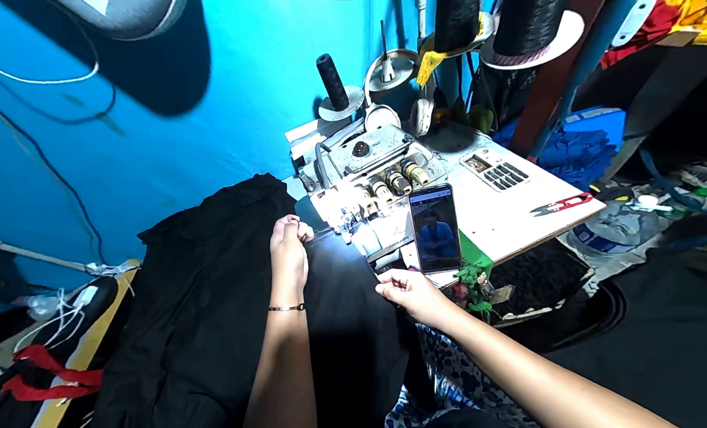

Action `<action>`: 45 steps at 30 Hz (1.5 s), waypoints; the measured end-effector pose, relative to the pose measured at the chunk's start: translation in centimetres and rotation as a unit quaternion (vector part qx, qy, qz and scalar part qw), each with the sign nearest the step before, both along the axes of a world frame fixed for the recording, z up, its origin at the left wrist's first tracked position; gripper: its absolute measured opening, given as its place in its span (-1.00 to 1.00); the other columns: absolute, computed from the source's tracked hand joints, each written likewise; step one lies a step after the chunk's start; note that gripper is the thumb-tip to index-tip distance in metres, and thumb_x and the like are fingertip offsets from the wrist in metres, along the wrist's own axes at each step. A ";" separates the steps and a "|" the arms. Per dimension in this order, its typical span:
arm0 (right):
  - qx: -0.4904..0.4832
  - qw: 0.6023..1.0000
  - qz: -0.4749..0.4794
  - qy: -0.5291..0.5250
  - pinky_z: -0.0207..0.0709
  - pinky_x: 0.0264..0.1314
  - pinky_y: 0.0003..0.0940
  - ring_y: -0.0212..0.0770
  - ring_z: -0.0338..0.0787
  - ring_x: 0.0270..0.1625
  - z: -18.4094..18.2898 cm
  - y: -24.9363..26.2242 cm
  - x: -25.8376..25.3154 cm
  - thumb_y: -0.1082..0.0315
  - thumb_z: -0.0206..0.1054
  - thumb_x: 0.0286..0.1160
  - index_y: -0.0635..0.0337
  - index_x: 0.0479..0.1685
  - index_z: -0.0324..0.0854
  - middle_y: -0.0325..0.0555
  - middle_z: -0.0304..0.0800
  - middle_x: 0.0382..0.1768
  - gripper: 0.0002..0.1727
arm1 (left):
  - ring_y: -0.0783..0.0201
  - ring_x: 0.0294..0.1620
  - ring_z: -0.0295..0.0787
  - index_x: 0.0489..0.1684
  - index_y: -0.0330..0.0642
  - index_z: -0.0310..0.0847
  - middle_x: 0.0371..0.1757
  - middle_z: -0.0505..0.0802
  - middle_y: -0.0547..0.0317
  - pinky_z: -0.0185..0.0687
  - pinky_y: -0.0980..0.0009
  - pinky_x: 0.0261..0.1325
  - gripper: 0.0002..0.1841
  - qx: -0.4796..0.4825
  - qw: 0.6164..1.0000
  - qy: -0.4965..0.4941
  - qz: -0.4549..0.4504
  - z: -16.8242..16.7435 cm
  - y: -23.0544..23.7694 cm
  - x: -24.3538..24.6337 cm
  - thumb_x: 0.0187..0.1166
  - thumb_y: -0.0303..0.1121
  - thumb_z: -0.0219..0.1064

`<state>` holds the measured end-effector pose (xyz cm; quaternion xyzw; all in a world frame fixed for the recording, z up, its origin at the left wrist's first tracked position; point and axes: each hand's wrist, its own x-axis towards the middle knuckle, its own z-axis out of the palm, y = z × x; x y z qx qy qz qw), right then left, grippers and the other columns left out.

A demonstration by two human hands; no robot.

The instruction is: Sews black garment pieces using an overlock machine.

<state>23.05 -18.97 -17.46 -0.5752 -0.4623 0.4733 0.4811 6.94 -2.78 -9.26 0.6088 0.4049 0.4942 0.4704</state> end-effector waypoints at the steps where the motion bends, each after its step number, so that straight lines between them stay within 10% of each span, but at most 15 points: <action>1: 0.002 1.000 0.002 0.001 0.49 -0.29 -0.55 -0.52 0.56 -0.46 -0.1 0.1 0.0 0.32 0.33 0.67 0.20 -0.04 0.74 -0.33 0.63 -0.50 -0.85 | 0.36 -0.20 0.58 0.10 -0.27 0.46 -0.29 0.62 0.19 0.53 0.34 0.08 -0.78 0.039 0.991 0.128 -0.020 0.1 0.4 -0.4 0.76 -0.42 -0.07; 4: 0.009 1.000 0.003 -0.001 0.44 -0.33 -0.58 -0.54 0.51 -0.49 -0.3 0.3 0.0 0.31 0.32 0.67 0.19 -0.06 0.73 -0.37 0.58 -0.54 -0.85 | -0.27 0.33 0.59 0.31 -0.34 0.61 0.18 0.74 -0.29 0.26 -0.41 0.33 -0.67 0.133 0.883 0.443 -0.073 1.7 1.2 -0.5 0.78 -0.29 0.18; 12: 0.009 1.000 -0.001 -0.014 0.45 -0.32 -0.56 -0.53 0.53 -0.47 -0.6 0.5 0.0 0.31 0.32 0.68 0.19 -0.06 0.75 -0.33 0.63 -0.51 -0.84 | -0.16 0.30 0.57 -0.23 -0.20 0.87 0.03 0.78 -0.07 0.18 -0.34 0.31 -0.71 0.197 0.807 0.555 -0.043 1.7 3.0 1.3 0.60 -0.13 0.42; 23: 0.033 0.992 -0.082 -0.086 0.62 -0.10 -0.42 -0.44 0.71 -0.26 -0.4 -0.7 -0.8 0.27 0.30 0.68 0.15 0.02 0.76 -0.26 0.76 -0.28 -0.80 | -0.29 0.52 0.32 -0.15 0.01 0.85 0.41 0.60 -0.13 0.18 -0.38 0.30 -0.78 0.216 0.854 0.469 0.055 0.4 -1.5 -3.4 0.68 -0.14 0.31; 30: 0.271 0.888 -0.164 -0.332 0.62 0.25 -0.03 -0.07 0.72 0.16 1.5 3.5 -3.9 0.34 0.26 0.55 -0.09 0.05 0.86 -0.19 0.78 -0.10 -0.72 | -0.26 0.48 0.37 -0.29 0.05 0.88 0.23 0.70 -0.07 0.07 -0.38 0.38 -0.80 0.256 0.840 0.466 0.106 -1.5 -5.9 -2.4 0.50 -0.17 0.32; 35: 0.290 0.866 -0.165 -0.372 0.56 0.14 -0.07 -0.09 0.73 0.11 2.1 6.2 -5.1 0.23 0.29 0.63 -0.05 -0.07 0.88 -0.25 0.85 -0.11 -0.78 | -0.18 0.53 0.37 -0.31 0.13 0.90 0.22 0.75 0.10 0.09 -0.34 0.44 -0.77 0.230 0.844 0.484 0.006 -0.4 -7.3 -3.9 0.49 -0.07 0.33; 38: 0.323 0.861 -0.189 -0.345 0.52 0.32 -0.03 -0.11 0.77 0.10 1.6 6.7 -5.0 0.29 0.27 0.63 0.03 -0.17 0.87 -0.22 0.88 -0.16 -0.79 | -0.30 0.66 0.31 0.01 -0.03 0.85 0.58 0.59 -0.08 0.22 -0.41 0.53 -0.66 0.152 0.842 0.511 -0.083 2.1 -5.8 -5.0 0.58 -0.02 0.33; 42: 0.330 0.857 -0.201 -0.341 0.51 0.30 -0.02 -0.11 0.77 0.07 1.6 6.9 -5.1 0.33 0.28 0.60 0.04 -0.20 0.86 -0.19 0.86 -0.18 -0.80 | 0.15 0.20 0.73 0.10 -0.18 0.79 0.36 0.72 0.03 0.67 0.13 0.23 -0.78 0.116 0.885 0.451 -0.016 3.3 -3.5 -2.0 0.72 -0.29 0.30; 45: 0.322 0.855 -0.198 -0.355 0.50 0.38 0.01 -0.09 0.76 0.10 1.5 7.0 -5.6 0.29 0.29 0.60 0.04 -0.22 0.85 -0.16 0.84 -0.19 -0.80 | 0.11 0.11 0.78 0.00 -0.21 0.83 0.14 0.83 -0.01 0.67 0.03 0.23 -0.83 0.100 0.879 0.461 -0.071 2.9 -2.0 0.0 0.67 -0.35 0.37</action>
